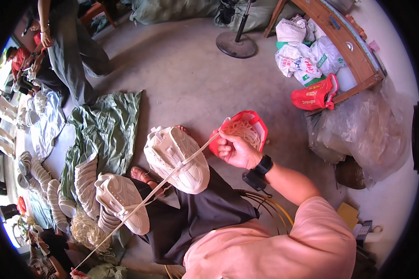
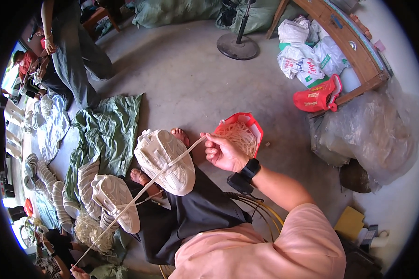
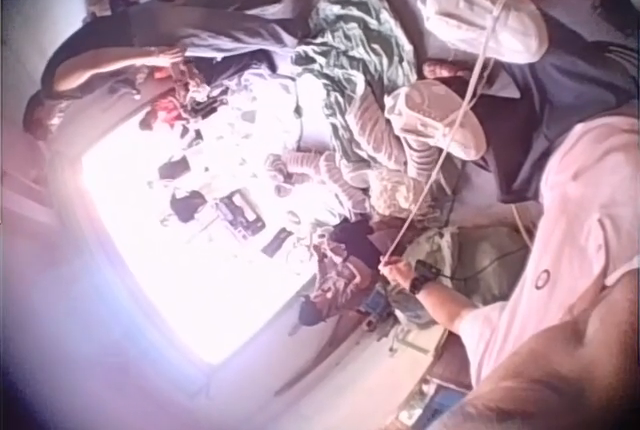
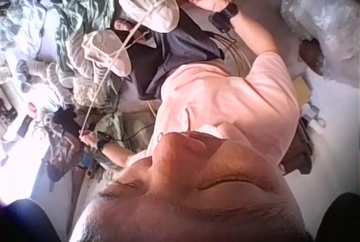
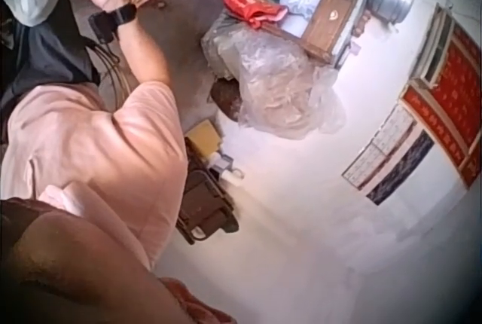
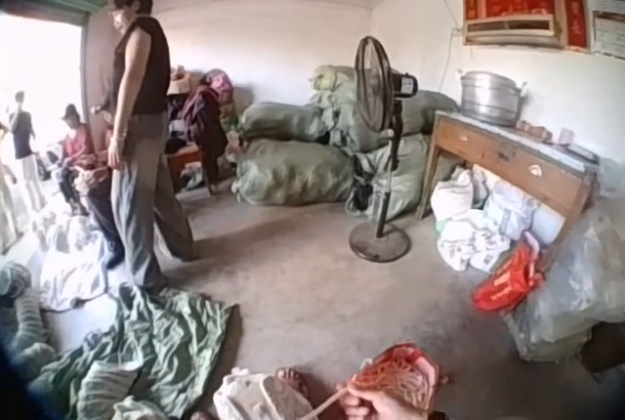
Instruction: Lacing and assembling white shoe components in a manufacturing environment.
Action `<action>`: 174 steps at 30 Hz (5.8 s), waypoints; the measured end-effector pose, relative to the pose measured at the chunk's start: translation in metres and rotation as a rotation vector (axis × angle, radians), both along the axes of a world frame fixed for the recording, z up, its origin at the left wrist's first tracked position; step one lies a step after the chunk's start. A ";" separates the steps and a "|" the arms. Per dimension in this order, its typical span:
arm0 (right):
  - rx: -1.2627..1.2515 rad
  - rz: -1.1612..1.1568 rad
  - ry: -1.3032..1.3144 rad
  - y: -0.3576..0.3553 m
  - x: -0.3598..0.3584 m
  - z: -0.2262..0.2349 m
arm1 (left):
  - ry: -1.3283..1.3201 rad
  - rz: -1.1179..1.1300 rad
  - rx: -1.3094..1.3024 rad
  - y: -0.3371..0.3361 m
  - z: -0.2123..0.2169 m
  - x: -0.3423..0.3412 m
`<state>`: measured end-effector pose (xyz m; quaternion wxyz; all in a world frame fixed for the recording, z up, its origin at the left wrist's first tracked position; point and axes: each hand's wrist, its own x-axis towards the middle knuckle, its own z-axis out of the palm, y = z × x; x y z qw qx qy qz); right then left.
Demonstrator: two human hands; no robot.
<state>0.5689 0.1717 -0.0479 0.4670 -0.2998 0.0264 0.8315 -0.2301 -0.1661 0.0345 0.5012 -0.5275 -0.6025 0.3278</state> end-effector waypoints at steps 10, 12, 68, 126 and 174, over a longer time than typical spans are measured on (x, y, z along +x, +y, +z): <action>0.188 -0.235 -0.150 -0.007 0.083 0.059 | -0.504 0.068 0.365 -0.027 0.020 -0.005; 0.211 -0.298 -0.219 -0.016 0.112 0.077 | -0.565 0.050 0.400 -0.024 0.021 -0.001; 0.418 -1.261 -1.081 -0.259 0.443 0.350 | -1.976 -0.435 1.450 -0.082 0.293 0.072; 1.443 0.037 -0.878 -0.333 -0.044 0.475 | -2.492 -1.028 -0.506 -0.015 0.421 0.565; 1.338 -0.211 -1.135 -0.330 -0.137 0.431 | -2.451 -0.966 -0.337 -0.012 0.390 0.479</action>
